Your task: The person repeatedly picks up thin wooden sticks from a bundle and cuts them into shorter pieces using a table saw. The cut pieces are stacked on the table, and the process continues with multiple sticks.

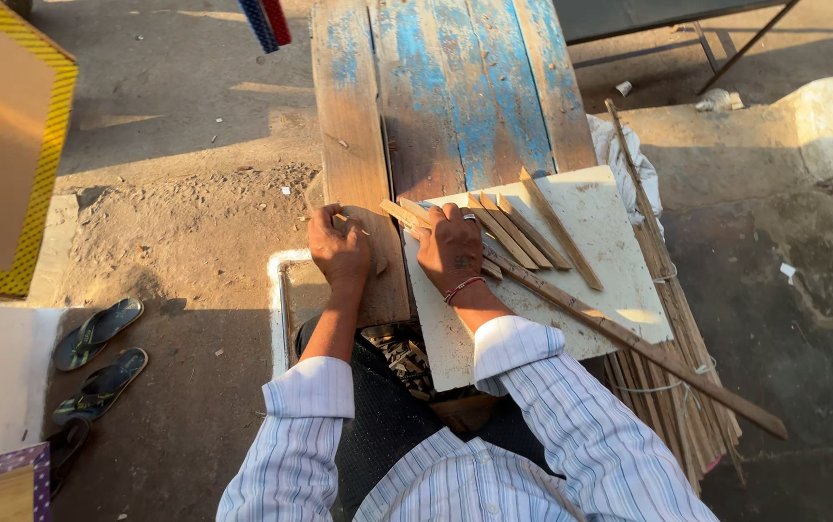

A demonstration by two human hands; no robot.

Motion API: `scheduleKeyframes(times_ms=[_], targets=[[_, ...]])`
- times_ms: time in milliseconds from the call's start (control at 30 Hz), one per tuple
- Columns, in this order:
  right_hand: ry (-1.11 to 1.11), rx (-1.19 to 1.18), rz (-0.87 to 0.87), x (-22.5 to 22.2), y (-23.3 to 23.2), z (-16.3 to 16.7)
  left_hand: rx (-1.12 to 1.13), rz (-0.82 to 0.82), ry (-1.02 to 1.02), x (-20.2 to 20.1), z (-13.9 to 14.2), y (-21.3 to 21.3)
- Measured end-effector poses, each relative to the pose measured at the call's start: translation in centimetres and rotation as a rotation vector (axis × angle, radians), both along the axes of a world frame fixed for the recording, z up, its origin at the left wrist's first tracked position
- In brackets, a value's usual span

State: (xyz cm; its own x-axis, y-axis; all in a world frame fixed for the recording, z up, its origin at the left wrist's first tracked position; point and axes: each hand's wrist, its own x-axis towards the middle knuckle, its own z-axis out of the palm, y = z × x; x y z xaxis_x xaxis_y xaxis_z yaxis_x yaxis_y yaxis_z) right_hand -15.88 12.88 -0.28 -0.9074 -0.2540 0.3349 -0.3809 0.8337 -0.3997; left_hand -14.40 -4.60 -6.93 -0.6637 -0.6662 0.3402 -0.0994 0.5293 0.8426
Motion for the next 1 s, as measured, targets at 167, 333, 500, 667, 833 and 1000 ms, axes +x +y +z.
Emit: scheduleKeyframes(times_ms=[167, 333, 500, 667, 833, 1000], targets=[[0.031, -0.034, -0.015, -1.2, -1.1, -0.5, 0.068, 0.019, -0.066, -0.1, 0.1, 0.2], [0.011, -0.037, -0.013, -1.7, -1.4, -1.2, 0.057, 0.030, -0.065, 0.0, 0.0, 0.1], [0.017, -0.032, -0.027, -2.1, -1.7, -1.3, 0.108, 0.012, -0.116, -0.1, -0.3, -0.1], [0.048, -0.063, -0.026, -2.3, -1.6, -1.4, 0.049, -0.008, -0.077, 0.1, -0.5, -0.1], [0.026, -0.039, -0.037, -2.8, -1.6, -1.8, 0.047, -0.011, -0.075, -0.1, -0.7, -0.1], [0.014, -0.027, -0.046, -3.2, -1.6, -2.3, 0.068, -0.022, -0.065, 0.0, -0.8, 0.1]])
